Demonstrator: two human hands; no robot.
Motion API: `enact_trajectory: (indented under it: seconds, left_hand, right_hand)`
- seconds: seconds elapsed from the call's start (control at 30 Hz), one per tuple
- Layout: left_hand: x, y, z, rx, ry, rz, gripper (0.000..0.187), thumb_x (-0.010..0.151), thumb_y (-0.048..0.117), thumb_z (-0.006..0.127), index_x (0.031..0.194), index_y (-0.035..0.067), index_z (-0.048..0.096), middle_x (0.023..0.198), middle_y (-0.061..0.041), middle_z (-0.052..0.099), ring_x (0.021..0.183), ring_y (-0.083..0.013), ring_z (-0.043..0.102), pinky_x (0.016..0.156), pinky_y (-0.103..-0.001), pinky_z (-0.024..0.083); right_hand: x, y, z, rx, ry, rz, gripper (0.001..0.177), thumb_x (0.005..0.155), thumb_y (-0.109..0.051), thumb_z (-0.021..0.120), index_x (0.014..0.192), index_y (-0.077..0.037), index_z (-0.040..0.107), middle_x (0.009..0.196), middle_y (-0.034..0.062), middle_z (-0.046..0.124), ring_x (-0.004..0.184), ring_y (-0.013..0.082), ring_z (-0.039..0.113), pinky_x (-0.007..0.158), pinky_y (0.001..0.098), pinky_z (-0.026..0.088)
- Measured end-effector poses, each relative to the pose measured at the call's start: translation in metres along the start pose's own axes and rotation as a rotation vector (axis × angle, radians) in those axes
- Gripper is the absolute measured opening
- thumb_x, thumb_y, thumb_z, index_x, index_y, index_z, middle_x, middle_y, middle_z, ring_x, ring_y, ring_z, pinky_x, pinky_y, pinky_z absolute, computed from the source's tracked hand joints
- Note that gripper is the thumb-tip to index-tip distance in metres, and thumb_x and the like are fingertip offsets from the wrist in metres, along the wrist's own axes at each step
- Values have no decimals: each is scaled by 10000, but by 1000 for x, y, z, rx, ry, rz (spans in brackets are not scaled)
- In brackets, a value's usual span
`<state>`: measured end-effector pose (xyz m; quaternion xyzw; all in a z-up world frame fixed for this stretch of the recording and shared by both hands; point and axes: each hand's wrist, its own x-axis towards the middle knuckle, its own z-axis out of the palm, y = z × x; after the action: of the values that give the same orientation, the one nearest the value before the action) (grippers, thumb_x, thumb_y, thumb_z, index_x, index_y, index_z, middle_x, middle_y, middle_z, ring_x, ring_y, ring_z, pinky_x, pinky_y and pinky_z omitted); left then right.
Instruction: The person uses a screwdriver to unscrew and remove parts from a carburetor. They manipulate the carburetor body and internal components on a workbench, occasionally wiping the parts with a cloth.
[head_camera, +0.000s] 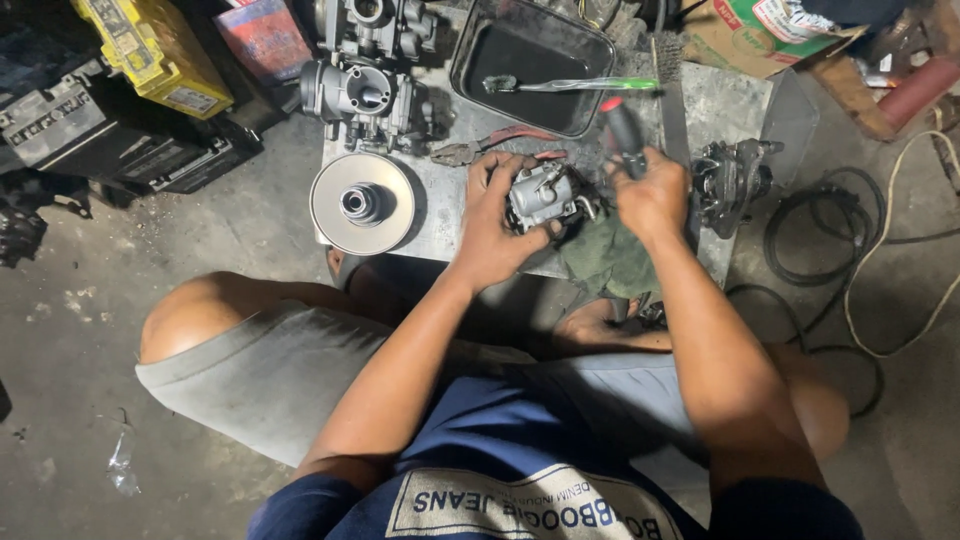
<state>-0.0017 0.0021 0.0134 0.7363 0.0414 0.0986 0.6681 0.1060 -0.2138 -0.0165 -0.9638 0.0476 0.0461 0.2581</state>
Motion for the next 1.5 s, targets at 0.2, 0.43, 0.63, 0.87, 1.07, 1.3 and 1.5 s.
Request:
enact_trajectory:
  seconds: [0.2, 0.43, 0.63, 0.87, 1.07, 1.3, 1.5]
  left_hand:
    - [1, 1, 0, -8, -8, -13, 772, 682, 341, 902, 1349, 136, 570, 1306, -146, 415, 1368, -371, 408, 1181, -476, 322]
    - [0, -1, 0, 0, -7, -18, 787, 676, 348, 908, 1353, 136, 568, 1314, -144, 416, 1373, -365, 414, 1182, -476, 330]
    - [1, -2, 0, -9, -6, -19, 780, 665, 333, 909, 1345, 150, 571, 1309, -139, 413, 1376, -356, 410, 1192, -454, 320]
    - [2, -4, 2, -16, -10, -19, 772, 671, 328, 907, 1340, 145, 568, 1308, -147, 410, 1374, -363, 402, 1191, -465, 316]
    - [2, -1, 1, -30, -4, -21, 770, 670, 314, 909, 1338, 142, 567, 1310, -151, 396, 1385, -357, 384, 1200, -459, 303]
    - [4, -6, 3, -24, 2, -8, 774, 660, 306, 915, 1334, 141, 572, 1314, -154, 400, 1382, -364, 394, 1199, -455, 307]
    - [4, -7, 3, -26, 3, -5, 786, 649, 320, 915, 1334, 141, 573, 1320, -157, 399, 1385, -363, 396, 1198, -453, 309]
  right_hand:
    - [26, 49, 15, 62, 123, 113, 134, 859, -267, 806, 901, -143, 778, 803, 107, 747, 893, 323, 743, 685, 462, 538]
    - [7, 19, 1, -26, 82, 131, 129, 827, -263, 836, 910, -172, 799, 804, 112, 756, 889, 334, 747, 697, 453, 574]
    - [7, 16, -4, -25, -14, 139, 162, 818, -277, 815, 940, -172, 797, 810, 99, 751, 894, 329, 745, 714, 423, 569]
    - [3, 17, -12, 67, -2, 78, 181, 765, -223, 840, 911, -135, 780, 780, 138, 719, 844, 338, 737, 622, 368, 544]
    - [-1, 1, -16, 74, -15, 68, 184, 780, -227, 843, 926, -127, 789, 772, 136, 723, 795, 311, 740, 600, 370, 528]
    - [6, 15, -2, 50, -44, 120, 166, 793, -246, 842, 944, -188, 807, 796, 89, 750, 802, 283, 749, 620, 349, 543]
    - [8, 18, 4, 82, -60, 118, 159, 788, -221, 833, 939, -181, 805, 799, 83, 747, 778, 245, 741, 626, 344, 539]
